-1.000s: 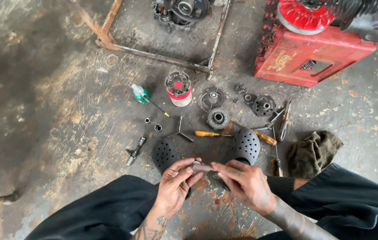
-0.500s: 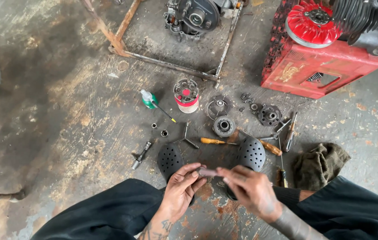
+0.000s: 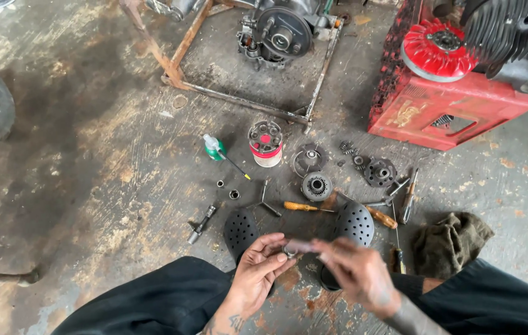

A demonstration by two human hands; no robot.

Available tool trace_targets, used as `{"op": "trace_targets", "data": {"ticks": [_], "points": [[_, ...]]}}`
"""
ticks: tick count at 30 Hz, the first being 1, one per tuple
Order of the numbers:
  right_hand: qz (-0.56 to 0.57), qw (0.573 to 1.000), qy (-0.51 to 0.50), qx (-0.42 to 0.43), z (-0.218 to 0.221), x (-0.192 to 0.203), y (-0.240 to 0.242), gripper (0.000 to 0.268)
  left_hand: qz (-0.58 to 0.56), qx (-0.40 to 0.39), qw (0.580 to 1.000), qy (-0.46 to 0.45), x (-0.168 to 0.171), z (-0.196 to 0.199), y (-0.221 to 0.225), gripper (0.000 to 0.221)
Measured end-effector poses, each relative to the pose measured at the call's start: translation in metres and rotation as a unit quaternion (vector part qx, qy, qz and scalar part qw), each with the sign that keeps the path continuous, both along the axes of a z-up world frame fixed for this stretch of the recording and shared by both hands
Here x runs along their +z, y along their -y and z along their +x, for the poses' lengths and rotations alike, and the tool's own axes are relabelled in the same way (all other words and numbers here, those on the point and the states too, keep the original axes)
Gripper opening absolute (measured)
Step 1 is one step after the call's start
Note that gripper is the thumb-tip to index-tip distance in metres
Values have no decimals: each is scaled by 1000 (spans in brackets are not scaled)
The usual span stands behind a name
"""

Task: The person sits on the workshop floor assembling motorcycle clutch components. They place springs and small fasteners into a clutch pressure plate, fit a small part together in their hands, and press components into the clutch assembly, working over parts and tools laid out on the floor.

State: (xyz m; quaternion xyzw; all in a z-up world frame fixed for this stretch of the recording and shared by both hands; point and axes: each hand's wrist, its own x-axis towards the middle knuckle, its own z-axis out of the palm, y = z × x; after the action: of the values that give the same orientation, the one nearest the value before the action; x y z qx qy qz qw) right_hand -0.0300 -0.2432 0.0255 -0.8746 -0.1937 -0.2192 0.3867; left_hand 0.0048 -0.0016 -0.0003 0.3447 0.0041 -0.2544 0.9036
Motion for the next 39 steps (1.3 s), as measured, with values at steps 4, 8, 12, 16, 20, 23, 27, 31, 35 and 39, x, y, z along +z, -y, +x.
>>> {"op": "trace_targets", "data": {"ticks": [4,8,12,16,20,23,27,31,35,39], "points": [[-22,997,-76,-22,0,33,-4,32,2,-16,1000,5,1,-3,0,49],[-5,999,5,41,-1,5,2,30,-23,-7,1000,-17,-4,-2,1,50],[-38,999,5,12,5,-18,9,31,-5,10,1000,-17,0,-1,2,38],[-30,999,-24,17,-7,22,-8,31,19,22,999,-46,-6,-2,3,38],[-35,998,-44,-3,0,27,-6,34,16,39,993,-106,2,-1,6,32],[-47,998,-6,32,-5,32,-14,37,6,30,993,-111,2,-2,3,32],[-70,997,44,1,11,-32,9,35,-34,41,991,-119,-15,1,0,34],[-52,998,29,27,4,1,-4,32,-41,33,994,-95,-19,3,0,35],[-62,998,-26,-6,-3,32,-8,34,-4,31,995,-96,-20,2,0,36],[-52,998,-16,12,-6,32,-10,39,3,22,997,-74,-16,1,0,26]]}}
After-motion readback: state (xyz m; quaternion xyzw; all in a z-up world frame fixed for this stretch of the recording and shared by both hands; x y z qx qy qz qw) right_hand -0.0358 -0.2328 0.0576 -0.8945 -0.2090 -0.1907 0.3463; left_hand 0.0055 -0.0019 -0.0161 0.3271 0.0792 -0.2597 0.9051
